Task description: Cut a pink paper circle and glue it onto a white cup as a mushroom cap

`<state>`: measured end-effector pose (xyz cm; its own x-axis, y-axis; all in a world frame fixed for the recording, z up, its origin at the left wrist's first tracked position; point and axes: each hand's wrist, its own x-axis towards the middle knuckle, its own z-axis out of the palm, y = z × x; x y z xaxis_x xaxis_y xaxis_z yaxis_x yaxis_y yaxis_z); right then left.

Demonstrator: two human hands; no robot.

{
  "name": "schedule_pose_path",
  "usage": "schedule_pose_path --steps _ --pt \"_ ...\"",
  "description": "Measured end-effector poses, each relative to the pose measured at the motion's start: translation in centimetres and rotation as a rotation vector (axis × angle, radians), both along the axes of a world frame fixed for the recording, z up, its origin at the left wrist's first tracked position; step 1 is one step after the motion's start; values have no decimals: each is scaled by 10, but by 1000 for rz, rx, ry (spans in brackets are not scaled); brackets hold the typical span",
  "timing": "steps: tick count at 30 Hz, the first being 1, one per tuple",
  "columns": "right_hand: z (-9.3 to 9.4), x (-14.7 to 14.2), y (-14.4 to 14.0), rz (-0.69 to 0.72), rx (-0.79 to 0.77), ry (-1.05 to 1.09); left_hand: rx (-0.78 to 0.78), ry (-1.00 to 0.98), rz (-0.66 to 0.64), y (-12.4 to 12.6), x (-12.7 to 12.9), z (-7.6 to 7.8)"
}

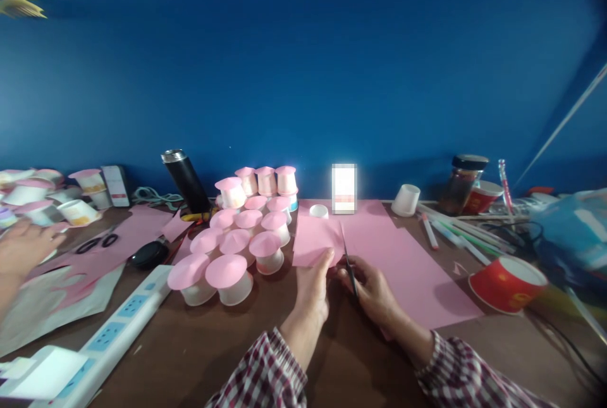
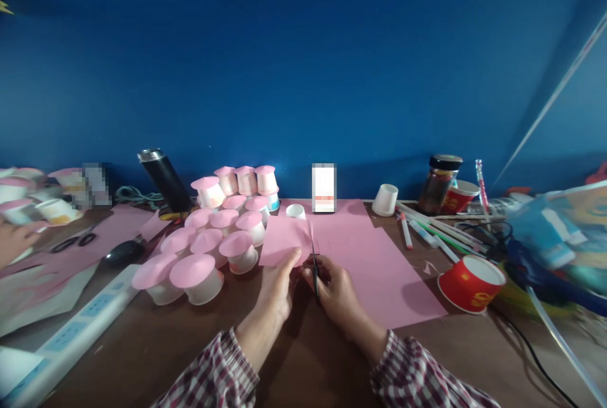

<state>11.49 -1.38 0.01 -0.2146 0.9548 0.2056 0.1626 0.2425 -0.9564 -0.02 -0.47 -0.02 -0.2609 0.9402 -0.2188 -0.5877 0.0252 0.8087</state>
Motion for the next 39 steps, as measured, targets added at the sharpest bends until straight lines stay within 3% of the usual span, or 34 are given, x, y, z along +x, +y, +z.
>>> schedule_pose_path --steps 22,39 --pt "0 0 1 -7 -41 42 -41 -6 21 0 -2 10" --pt "6 -2 -2 99 -30 117 -51 16 23 3 -3 10"
